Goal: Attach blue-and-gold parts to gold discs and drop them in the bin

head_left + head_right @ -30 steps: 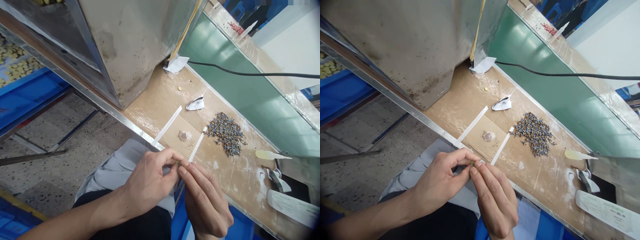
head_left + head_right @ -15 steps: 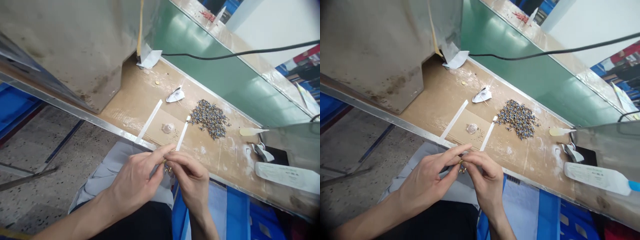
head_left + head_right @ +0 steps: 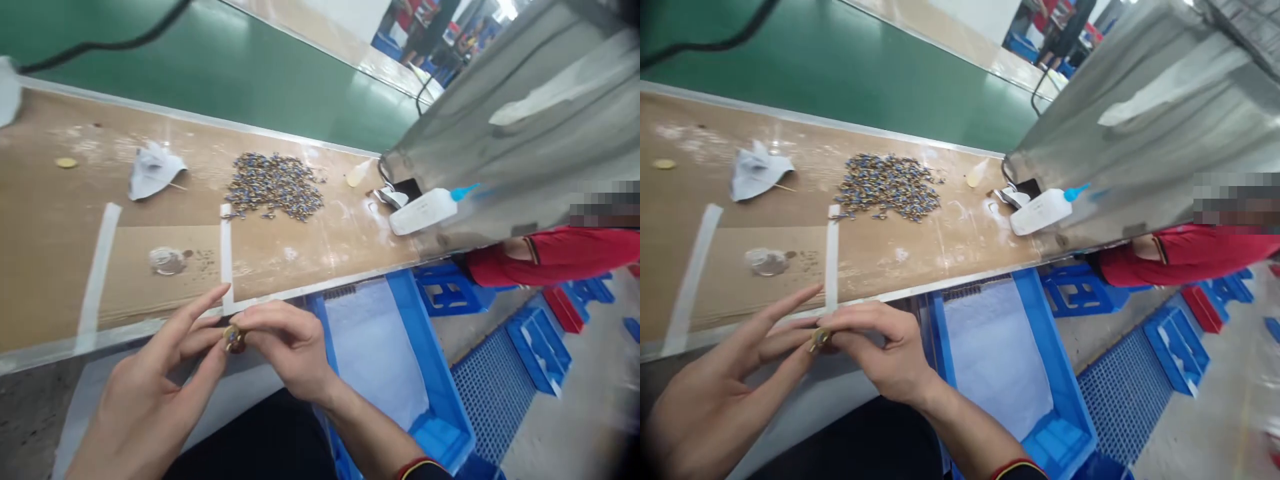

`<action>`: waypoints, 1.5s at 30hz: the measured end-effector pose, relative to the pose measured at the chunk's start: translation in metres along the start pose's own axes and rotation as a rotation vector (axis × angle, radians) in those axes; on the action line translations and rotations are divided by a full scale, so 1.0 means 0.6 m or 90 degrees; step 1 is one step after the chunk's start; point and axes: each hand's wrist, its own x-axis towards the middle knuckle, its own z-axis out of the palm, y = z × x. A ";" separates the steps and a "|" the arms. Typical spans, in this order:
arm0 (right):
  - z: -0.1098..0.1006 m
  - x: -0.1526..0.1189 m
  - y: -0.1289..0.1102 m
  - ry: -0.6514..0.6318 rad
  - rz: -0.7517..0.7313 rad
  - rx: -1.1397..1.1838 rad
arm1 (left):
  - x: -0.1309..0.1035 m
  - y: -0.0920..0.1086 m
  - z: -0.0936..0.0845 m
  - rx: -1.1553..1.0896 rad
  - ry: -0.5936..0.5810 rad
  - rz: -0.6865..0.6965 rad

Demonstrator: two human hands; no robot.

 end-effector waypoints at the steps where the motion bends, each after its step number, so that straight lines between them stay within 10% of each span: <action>1: -0.008 -0.011 0.002 0.013 -0.024 -0.018 | 0.005 -0.003 0.010 -0.023 -0.035 -0.003; 12: -0.128 -0.120 0.016 0.231 0.071 -0.068 | 0.026 0.056 0.138 -0.330 -0.439 -0.092; 27: -0.127 -0.116 0.005 0.288 0.114 0.033 | 0.018 0.092 0.123 -0.454 -0.379 -0.159; 45: -0.109 -0.121 -0.029 0.262 -0.044 -0.267 | 0.014 0.097 0.123 -0.479 -0.334 -0.213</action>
